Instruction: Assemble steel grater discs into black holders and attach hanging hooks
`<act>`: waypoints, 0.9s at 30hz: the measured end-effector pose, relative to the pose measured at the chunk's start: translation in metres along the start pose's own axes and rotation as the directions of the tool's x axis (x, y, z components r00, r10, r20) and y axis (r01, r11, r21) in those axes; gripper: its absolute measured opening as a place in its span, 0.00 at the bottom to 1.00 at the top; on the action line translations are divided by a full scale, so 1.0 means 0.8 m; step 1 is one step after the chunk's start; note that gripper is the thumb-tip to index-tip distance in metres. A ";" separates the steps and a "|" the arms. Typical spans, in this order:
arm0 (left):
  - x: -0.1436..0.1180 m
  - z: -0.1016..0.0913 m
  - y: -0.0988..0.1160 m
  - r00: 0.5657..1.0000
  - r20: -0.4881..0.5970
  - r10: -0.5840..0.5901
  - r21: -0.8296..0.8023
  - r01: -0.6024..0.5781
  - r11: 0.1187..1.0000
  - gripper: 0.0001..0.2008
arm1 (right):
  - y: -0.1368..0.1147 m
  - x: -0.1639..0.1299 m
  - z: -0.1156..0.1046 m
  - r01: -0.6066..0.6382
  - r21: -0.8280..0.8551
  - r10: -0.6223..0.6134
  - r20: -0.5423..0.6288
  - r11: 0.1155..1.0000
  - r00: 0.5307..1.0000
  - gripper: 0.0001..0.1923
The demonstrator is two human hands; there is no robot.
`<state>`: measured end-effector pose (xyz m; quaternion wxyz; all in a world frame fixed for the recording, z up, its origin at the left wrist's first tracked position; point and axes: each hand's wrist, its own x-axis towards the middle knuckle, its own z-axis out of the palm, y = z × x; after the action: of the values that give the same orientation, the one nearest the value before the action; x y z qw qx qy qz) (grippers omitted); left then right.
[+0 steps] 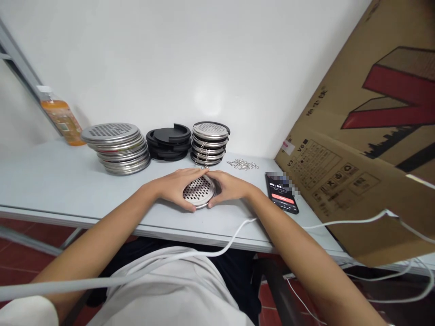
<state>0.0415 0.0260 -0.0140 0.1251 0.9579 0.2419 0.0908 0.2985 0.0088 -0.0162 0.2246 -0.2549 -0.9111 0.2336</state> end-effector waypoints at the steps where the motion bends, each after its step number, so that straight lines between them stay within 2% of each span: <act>1: 0.000 0.001 0.001 1.000 0.004 -0.007 0.005 0.007 1.000 0.63 | -0.001 0.000 0.000 -0.005 -0.001 0.005 0.002 1.000 1.000 0.53; 15: 0.007 0.004 0.003 0.990 0.109 -0.093 0.146 0.077 0.986 0.62 | 0.003 -0.004 -0.002 -0.057 0.032 0.055 0.050 0.998 0.997 0.46; 22: 0.004 0.010 0.003 0.997 0.037 -0.064 0.103 0.060 0.993 0.61 | 0.002 -0.003 -0.004 -0.035 0.033 0.033 0.061 0.999 0.998 0.45; 23: 0.003 0.007 0.005 0.999 0.014 -0.049 0.084 0.048 0.995 0.57 | 0.002 -0.003 -0.004 -0.039 0.025 0.038 0.061 0.999 0.997 0.44; 25: 0.002 -0.004 0.008 0.998 -0.061 0.002 0.042 0.001 0.999 0.42 | 0.002 -0.002 -0.003 -0.041 0.000 0.041 0.056 0.999 0.998 0.45; 27: 0.003 -0.026 0.008 0.976 -0.219 0.019 0.019 -0.015 1.000 0.25 | 0.004 -0.002 -0.002 -0.054 -0.039 0.056 0.048 0.998 0.997 0.50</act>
<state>0.0413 0.0260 0.0080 0.0886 0.9452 0.2466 0.1948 0.3013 0.0107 -0.0172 0.1910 -0.2781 -0.9131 0.2287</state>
